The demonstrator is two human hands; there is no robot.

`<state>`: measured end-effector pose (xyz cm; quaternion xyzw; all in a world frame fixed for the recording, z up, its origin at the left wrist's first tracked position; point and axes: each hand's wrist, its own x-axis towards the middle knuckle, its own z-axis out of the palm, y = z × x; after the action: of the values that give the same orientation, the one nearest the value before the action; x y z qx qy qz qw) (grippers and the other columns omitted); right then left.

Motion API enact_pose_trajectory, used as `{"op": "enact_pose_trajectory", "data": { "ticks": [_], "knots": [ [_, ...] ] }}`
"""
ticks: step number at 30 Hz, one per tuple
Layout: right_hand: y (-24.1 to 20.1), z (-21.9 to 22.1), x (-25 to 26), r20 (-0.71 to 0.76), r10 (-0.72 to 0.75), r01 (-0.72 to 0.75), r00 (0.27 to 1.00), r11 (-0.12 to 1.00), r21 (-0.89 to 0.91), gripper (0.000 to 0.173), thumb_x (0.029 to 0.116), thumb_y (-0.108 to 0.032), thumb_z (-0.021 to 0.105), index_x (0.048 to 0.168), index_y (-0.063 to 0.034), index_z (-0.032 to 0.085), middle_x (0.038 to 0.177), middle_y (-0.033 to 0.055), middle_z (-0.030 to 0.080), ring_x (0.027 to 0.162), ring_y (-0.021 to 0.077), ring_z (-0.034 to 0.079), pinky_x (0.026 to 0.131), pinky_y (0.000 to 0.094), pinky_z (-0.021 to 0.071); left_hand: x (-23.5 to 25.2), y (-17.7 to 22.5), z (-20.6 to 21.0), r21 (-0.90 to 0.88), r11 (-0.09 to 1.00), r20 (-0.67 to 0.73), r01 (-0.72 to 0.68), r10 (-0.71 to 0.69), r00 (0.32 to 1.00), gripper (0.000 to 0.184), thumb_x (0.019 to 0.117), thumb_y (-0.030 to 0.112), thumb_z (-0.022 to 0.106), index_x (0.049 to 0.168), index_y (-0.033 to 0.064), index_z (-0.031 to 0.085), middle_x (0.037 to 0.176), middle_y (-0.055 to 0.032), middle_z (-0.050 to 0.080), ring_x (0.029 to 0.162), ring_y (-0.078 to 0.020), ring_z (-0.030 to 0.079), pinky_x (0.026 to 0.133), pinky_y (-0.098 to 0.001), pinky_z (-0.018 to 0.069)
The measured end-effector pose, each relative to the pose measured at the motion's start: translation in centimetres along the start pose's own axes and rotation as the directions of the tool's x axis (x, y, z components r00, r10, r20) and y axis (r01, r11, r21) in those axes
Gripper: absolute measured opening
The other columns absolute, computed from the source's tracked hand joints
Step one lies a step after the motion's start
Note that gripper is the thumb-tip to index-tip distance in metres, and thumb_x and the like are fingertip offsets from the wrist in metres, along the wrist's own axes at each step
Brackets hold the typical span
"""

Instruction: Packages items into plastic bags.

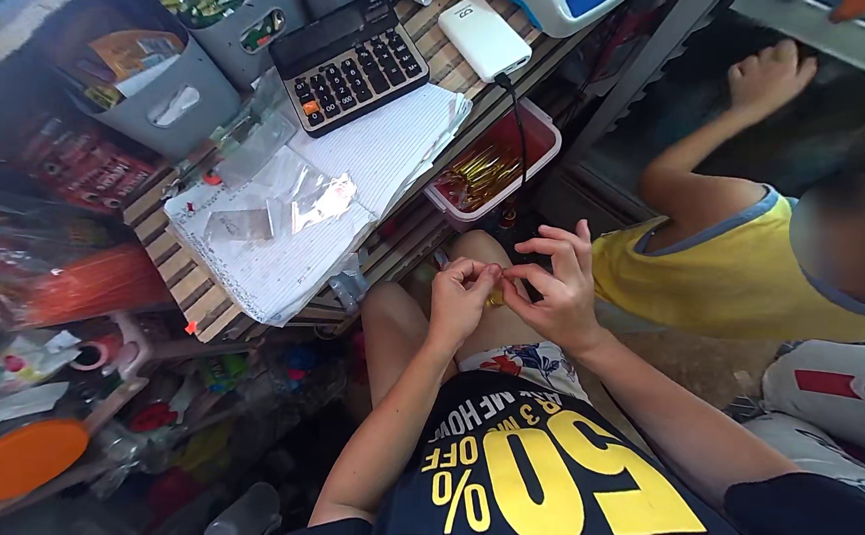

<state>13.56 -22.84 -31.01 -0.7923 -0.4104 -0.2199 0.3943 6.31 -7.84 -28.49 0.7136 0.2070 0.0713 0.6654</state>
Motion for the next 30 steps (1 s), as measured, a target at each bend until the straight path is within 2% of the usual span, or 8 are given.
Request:
{"op": "enact_pose_trajectory", "data": {
  "ticks": [4,6,8,10,14,17,23,30],
  "knots": [
    [-0.5,0.5,-0.3,-0.010,0.084,-0.083,0.996,0.995,0.062,0.008,0.0855,-0.015,0.074,0.081,-0.0089,0.072,0.118,0.0133,0.067,0.137,0.0369,0.048,0.120,0.0680,0.0185,-0.5,-0.2,0.1,0.044,0.998,-0.017,-0.043,0.044,0.999,0.012,0.0955,0.013,0.071,0.086,0.0056,0.073,0.088,-0.0027,0.066,0.089,-0.0123,0.061,0.081,-0.0291,0.0509],
    [-0.3,0.5,-0.5,0.080,0.256,-0.268,0.963,0.918,0.294,0.009,0.0879,-0.017,0.070,0.083,-0.0104,0.072,0.122,0.0124,0.064,0.138,0.0307,0.046,0.121,0.0544,0.0257,-0.4,0.0,-0.2,0.049,0.999,0.012,-0.012,0.011,1.000,0.013,0.0967,0.015,0.070,0.089,0.0050,0.073,0.090,-0.0033,0.066,0.089,-0.0115,0.062,0.081,-0.0286,0.0524],
    [0.7,0.5,-0.8,0.293,0.437,-0.523,0.850,0.640,0.562,0.006,0.0891,-0.021,0.068,0.088,-0.0160,0.072,0.131,0.0025,0.057,0.132,0.0140,0.048,0.107,0.0321,0.0458,-0.3,0.0,-0.3,0.028,0.999,0.038,0.025,-0.026,0.999,0.014,0.0981,0.015,0.068,0.091,0.0041,0.073,0.091,-0.0040,0.066,0.084,-0.0102,0.062,0.076,-0.0270,0.0531],
    [1.7,0.9,-1.5,0.431,0.474,-0.622,0.768,0.388,0.680,0.006,0.0910,-0.023,0.070,0.092,-0.0175,0.071,0.133,-0.0018,0.054,0.121,0.0108,0.054,0.095,0.0297,0.0541,-0.2,-0.2,-0.2,0.018,0.999,0.056,0.036,-0.037,0.998,0.015,0.0994,0.015,0.066,0.092,0.0035,0.072,0.091,-0.0042,0.065,0.081,-0.0102,0.062,0.074,-0.0267,0.0532],
    [1.5,0.0,-1.0,0.251,0.330,-0.413,0.910,0.775,0.478,0.018,0.0907,-0.026,0.075,0.101,-0.0117,0.076,0.132,0.0071,0.059,0.129,0.0183,0.052,0.110,0.0363,0.0459,-0.2,-0.1,-0.4,0.031,0.998,0.074,0.053,-0.055,0.996,0.016,0.1015,0.016,0.063,0.096,0.0040,0.072,0.094,-0.0041,0.066,0.083,-0.0097,0.062,0.075,-0.0262,0.0528],
    [0.8,-0.5,-0.4,0.077,0.097,-0.111,0.992,0.972,0.209,0.011,0.0939,-0.022,0.074,0.096,-0.0115,0.078,0.116,0.0095,0.068,0.123,0.0273,0.059,0.118,0.0598,0.0306,-0.3,0.2,-0.4,0.087,0.996,0.080,0.028,-0.035,0.996,0.015,0.1012,0.016,0.062,0.096,0.0055,0.072,0.096,-0.0031,0.065,0.087,-0.0093,0.061,0.077,-0.0262,0.0515],
    [0.0,-0.5,-0.5,0.102,0.118,-0.141,0.988,0.956,0.256,0.010,0.0956,-0.010,0.068,0.096,-0.0053,0.077,0.108,0.0095,0.068,0.099,0.0134,0.067,0.086,0.0267,0.0578,-0.4,0.5,-0.4,0.307,0.945,0.051,-0.112,0.101,0.994,0.014,0.0978,0.015,0.063,0.091,0.0065,0.072,0.094,-0.0031,0.066,0.099,-0.0156,0.060,0.088,-0.0338,0.0487],
    [0.2,-0.5,-0.7,0.128,0.097,-0.128,0.987,0.956,0.265,0.013,0.0984,-0.008,0.065,0.099,-0.0034,0.077,0.117,0.0129,0.068,0.094,0.0130,0.069,0.076,0.0251,0.0589,0.2,-1.2,-0.5,0.479,0.816,0.054,-0.322,0.339,0.939,0.010,0.0955,0.018,0.068,0.098,0.0129,0.076,0.103,-0.0012,0.069,0.102,-0.0198,0.061,0.088,-0.0436,0.0472]
  ]
}}
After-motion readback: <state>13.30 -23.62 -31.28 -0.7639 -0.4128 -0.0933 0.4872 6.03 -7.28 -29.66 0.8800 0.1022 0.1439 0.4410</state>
